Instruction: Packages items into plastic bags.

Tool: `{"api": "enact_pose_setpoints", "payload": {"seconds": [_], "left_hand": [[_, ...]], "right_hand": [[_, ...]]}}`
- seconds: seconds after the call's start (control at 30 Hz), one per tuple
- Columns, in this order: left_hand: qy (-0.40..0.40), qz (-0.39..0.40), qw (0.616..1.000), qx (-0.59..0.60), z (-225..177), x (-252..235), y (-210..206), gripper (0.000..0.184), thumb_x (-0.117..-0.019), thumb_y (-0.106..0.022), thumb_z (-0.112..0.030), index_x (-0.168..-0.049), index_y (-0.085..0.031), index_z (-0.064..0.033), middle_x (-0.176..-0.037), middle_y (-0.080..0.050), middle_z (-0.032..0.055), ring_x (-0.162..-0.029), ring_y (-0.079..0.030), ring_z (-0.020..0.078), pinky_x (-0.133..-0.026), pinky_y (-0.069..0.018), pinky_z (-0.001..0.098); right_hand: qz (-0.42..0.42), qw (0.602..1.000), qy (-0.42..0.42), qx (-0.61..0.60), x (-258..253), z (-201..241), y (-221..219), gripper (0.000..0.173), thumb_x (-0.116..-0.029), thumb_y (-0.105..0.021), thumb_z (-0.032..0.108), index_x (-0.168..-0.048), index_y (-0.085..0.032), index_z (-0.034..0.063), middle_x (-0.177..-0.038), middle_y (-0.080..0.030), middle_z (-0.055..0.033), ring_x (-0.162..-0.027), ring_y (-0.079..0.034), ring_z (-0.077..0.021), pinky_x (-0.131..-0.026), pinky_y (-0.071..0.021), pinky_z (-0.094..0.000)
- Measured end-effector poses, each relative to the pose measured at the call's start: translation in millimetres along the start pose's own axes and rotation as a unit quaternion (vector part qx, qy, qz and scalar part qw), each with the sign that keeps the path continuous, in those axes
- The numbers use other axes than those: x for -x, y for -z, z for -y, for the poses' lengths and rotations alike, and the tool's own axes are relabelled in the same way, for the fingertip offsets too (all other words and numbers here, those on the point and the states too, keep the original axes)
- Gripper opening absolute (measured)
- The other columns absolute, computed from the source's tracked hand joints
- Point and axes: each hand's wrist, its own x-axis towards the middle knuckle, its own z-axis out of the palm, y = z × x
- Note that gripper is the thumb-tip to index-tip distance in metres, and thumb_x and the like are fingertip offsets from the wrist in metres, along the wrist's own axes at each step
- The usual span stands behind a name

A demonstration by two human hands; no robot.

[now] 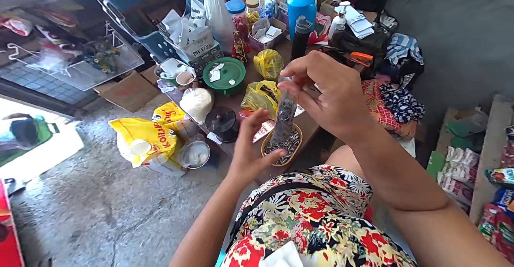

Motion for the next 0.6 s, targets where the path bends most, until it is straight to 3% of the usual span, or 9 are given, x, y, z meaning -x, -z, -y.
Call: {"api": "enact_pose_setpoints", "payload": {"seconds": [0.07,0.17,0.23,0.37,0.5,0.6], "left_hand": [[0.031,0.050,0.998,0.020,23.7,-7.4,-9.7,0.088,-0.0847,-0.084,-0.032,-0.154,-0.038,-0.0031,-0.142,-0.058,0.0094,-0.127,-0.059,0.0142,-0.106,-0.0519,0.0355],[0.044,0.050,0.997,0.049,41.3,-10.6,-10.8,0.054,-0.0842,-0.082,-0.009,-0.132,-0.060,0.0034,-0.116,-0.071,0.0076,-0.103,-0.070,0.0093,-0.095,-0.0585,0.0307],[0.050,0.049,0.996,0.048,51.3,-6.9,-6.0,0.046,-0.0835,-0.081,-0.005,-0.125,-0.064,0.0031,-0.111,-0.072,0.0058,-0.099,-0.070,0.0080,-0.093,-0.0589,0.0291],[0.078,0.044,0.996,0.018,71.1,14.5,6.4,0.046,-0.0831,-0.083,-0.008,-0.125,-0.066,0.0017,-0.113,-0.071,0.0072,-0.102,-0.069,0.0100,-0.094,-0.0584,0.0305],[0.099,0.032,0.994,-0.019,86.8,38.0,14.7,0.046,-0.0827,-0.084,-0.009,-0.124,-0.066,0.0016,-0.112,-0.071,0.0082,-0.101,-0.069,0.0098,-0.094,-0.0577,0.0304],[0.102,0.030,0.994,-0.029,93.2,50.1,17.6,0.045,-0.0840,-0.083,-0.010,-0.125,-0.066,0.0017,-0.113,-0.071,0.0081,-0.102,-0.068,0.0088,-0.095,-0.0567,0.0291]], "right_hand": [[0.009,1.000,0.012,-0.003,0.2,-1.1,-4.3,0.019,-0.1014,-0.064,0.014,-0.109,-0.069,-0.0024,-0.092,-0.068,-0.0127,-0.077,-0.065,-0.0166,-0.067,-0.0521,-0.0297],[0.049,0.999,0.012,-0.006,6.0,-3.9,-9.2,0.018,-0.1017,-0.063,0.014,-0.109,-0.070,-0.0002,-0.092,-0.068,-0.0121,-0.075,-0.063,-0.0189,-0.066,-0.0497,-0.0326],[0.087,0.996,0.003,-0.017,10.7,-5.5,-7.4,0.017,-0.1005,-0.064,0.014,-0.110,-0.070,0.0005,-0.092,-0.066,-0.0105,-0.073,-0.062,-0.0172,-0.064,-0.0505,-0.0302],[0.112,0.992,-0.013,-0.063,26.7,-17.3,-9.5,0.019,-0.0984,-0.068,0.016,-0.108,-0.070,0.0005,-0.091,-0.068,-0.0077,-0.076,-0.064,-0.0141,-0.069,-0.0544,-0.0279],[0.105,0.985,-0.049,-0.129,44.5,-30.5,-10.5,0.021,-0.0999,-0.062,0.019,-0.105,-0.070,0.0006,-0.116,-0.067,-0.0124,-0.109,-0.064,-0.0163,-0.094,-0.0557,-0.0289],[0.165,0.971,-0.089,-0.148,54.8,-33.9,-16.6,0.023,-0.0967,-0.057,0.022,-0.096,-0.073,0.0050,-0.135,-0.060,-0.0148,-0.124,-0.059,-0.0195,-0.102,-0.0525,-0.0341]]}}
